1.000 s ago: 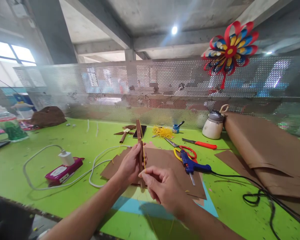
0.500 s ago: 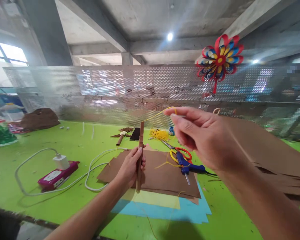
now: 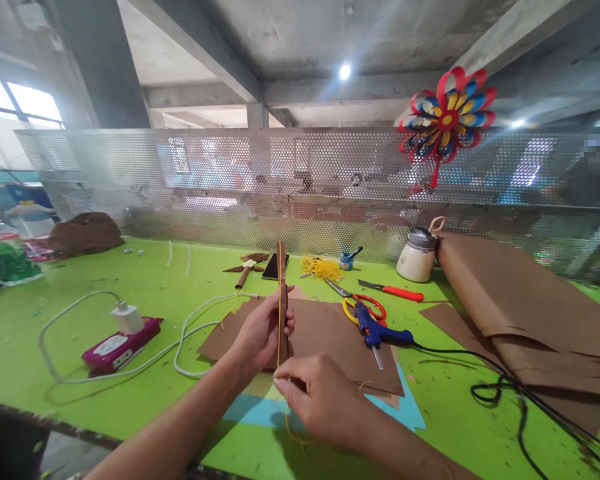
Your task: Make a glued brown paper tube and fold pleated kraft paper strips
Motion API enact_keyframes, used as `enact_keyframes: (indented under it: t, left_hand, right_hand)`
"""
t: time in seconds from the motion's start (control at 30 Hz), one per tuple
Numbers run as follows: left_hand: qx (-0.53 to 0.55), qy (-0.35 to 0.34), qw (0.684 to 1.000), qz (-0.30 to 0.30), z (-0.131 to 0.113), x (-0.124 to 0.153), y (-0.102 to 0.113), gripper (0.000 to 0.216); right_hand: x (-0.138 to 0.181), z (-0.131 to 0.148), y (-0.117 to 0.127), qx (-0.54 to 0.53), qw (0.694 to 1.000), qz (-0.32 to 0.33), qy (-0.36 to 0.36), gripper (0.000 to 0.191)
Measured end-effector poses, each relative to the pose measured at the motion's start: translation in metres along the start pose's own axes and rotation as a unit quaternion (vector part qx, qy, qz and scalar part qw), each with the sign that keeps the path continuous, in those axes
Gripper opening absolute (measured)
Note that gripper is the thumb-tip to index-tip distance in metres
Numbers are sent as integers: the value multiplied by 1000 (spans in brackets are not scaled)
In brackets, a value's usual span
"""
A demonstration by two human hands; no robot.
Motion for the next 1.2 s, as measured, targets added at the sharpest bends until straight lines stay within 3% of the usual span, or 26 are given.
enact_keyframes:
  t: [0.17,0.4,0.57,0.7,0.83,0.9,0.97,1.0,1.1,1.2]
  left_hand:
    - [20,-11,999,38,-3,6,-5,50]
    - [46,-77,996,29,-14,0,-2,31]
    - [72,-87,993,10,-25,-6,2,27]
    - [86,-98,991,-2,-29,-8,3,24]
    - [95,-120,988,-11,-32,-8,1,18]
    - [92,-123,988,-6,-31,-6,-1,16]
    - [85,-119,989,5,-29,-2,-5,16]
    - [78,-117,990,15,-27,0,-7,16]
    - [52,-127,989,59,-24,9,-14,19]
    - [29,-145,985,92,-26,18,-18,21]
  right_hand:
    - [2,-22,-16,-9,997,10,-71,30]
    - [18,-16,-19,25,998,35,-40,29]
    - [34,-15,24,44,996,80,-7,23]
    - [55,-34,75,92,990,92,-47,18]
    - [69,-52,116,156,980,64,-108,20]
    - [61,-49,124,160,979,-12,-127,23]
    - [41,-41,121,118,977,-125,-129,28]
    - [28,-36,113,75,978,-147,-127,30]
    - [-18,-22,77,-100,986,-116,-68,35]
    - [-51,-12,39,-239,968,-65,-40,39]
Point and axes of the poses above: each hand's wrist, its own x-axis away from the middle knuckle, its own y-axis out of the back of the hand, z = x × y, the point moved 1 cm from there along -x, towards the middle knuckle, and after that the axes turned 13 degrees about -z, right-handed, at the moved point
